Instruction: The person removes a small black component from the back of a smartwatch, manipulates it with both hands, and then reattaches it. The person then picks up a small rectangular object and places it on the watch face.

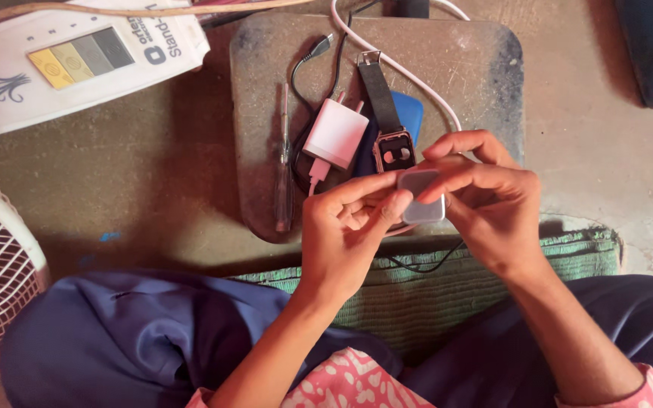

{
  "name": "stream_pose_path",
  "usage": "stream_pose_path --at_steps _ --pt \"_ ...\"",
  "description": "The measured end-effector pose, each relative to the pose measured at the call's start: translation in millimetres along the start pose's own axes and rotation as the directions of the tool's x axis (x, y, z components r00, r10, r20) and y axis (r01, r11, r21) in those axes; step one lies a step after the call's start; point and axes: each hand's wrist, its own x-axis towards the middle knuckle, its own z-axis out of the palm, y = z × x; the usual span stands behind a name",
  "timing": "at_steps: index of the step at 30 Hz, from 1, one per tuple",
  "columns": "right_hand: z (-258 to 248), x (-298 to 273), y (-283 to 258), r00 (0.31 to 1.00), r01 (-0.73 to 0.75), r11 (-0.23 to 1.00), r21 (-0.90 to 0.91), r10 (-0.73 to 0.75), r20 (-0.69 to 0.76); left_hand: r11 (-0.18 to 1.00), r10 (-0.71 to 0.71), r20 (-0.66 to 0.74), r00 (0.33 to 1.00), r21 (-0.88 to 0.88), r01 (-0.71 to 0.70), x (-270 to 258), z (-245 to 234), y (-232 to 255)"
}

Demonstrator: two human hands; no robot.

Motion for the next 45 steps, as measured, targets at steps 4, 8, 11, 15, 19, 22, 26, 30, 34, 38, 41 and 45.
stream_pose_path --at_steps 4,8,11,15,19,22,26,30,34,38,41,45 --pt "1 1 -4 0.994 -0.101 0.992 0.077 0.097 0.051 0.994 0.106 -0.013 0.994 0.031 -0.106 1 -4 -8" --pt "5 6 -13 0.937 -0.345 0.9 0.267 0.348 0.038 0.977 0.172 -0.078 0.982 0.142 -0.159 0 -8 -8" --pt "10 10 -24 0.951 -0.308 0.926 0.216 0.293 0.101 0.975 0.156 -0.124 0.98 0.181 -0.133 -1 -8 -7" --pt "17 11 -35 0.99 -0.012 0.892 -0.452 0.074 0.118 0.996 0.073 -0.151 0.986 0.059 -0.065 -2 -3 -6" --pt "11 17 -33 0.991 0.085 0.797 -0.598 -0.007 0.133 0.975 0.121 -0.135 0.983 0.202 -0.093 -2 -1 -1" --pt "8 21 -24 0.997 0.076 0.768 -0.635 -0.04 0.07 0.834 0.32 -0.053 0.946 0.49 -0.255 0 -3 8" --pt "8 27 -16 0.999 -0.039 0.795 -0.605 0.01 -0.051 0.458 0.477 0.118 0.871 0.813 -0.36 2 -9 20" --pt "15 29 -14 0.995 -0.094 0.769 -0.633 0.056 -0.08 0.12 0.465 0.252 0.848 0.932 -0.343 5 -13 24" --pt "20 32 -12 0.998 -0.048 0.716 -0.697 0.014 -0.055 0.072 0.391 0.25 0.886 0.951 -0.3 8 -17 19" --pt "22 34 -11 0.999 -0.043 0.7 -0.713 0.041 -0.02 0.085 0.375 0.255 0.891 0.948 -0.307 6 -17 16" --pt "23 36 -13 0.992 -0.116 0.795 -0.596 0.124 -0.027 0.098 0.37 0.246 0.896 0.949 -0.301 7 -17 17" --pt "23 36 -14 0.988 -0.143 0.84 -0.523 0.151 -0.028 0.104 0.35 0.24 0.906 0.95 -0.293 7 -17 16"
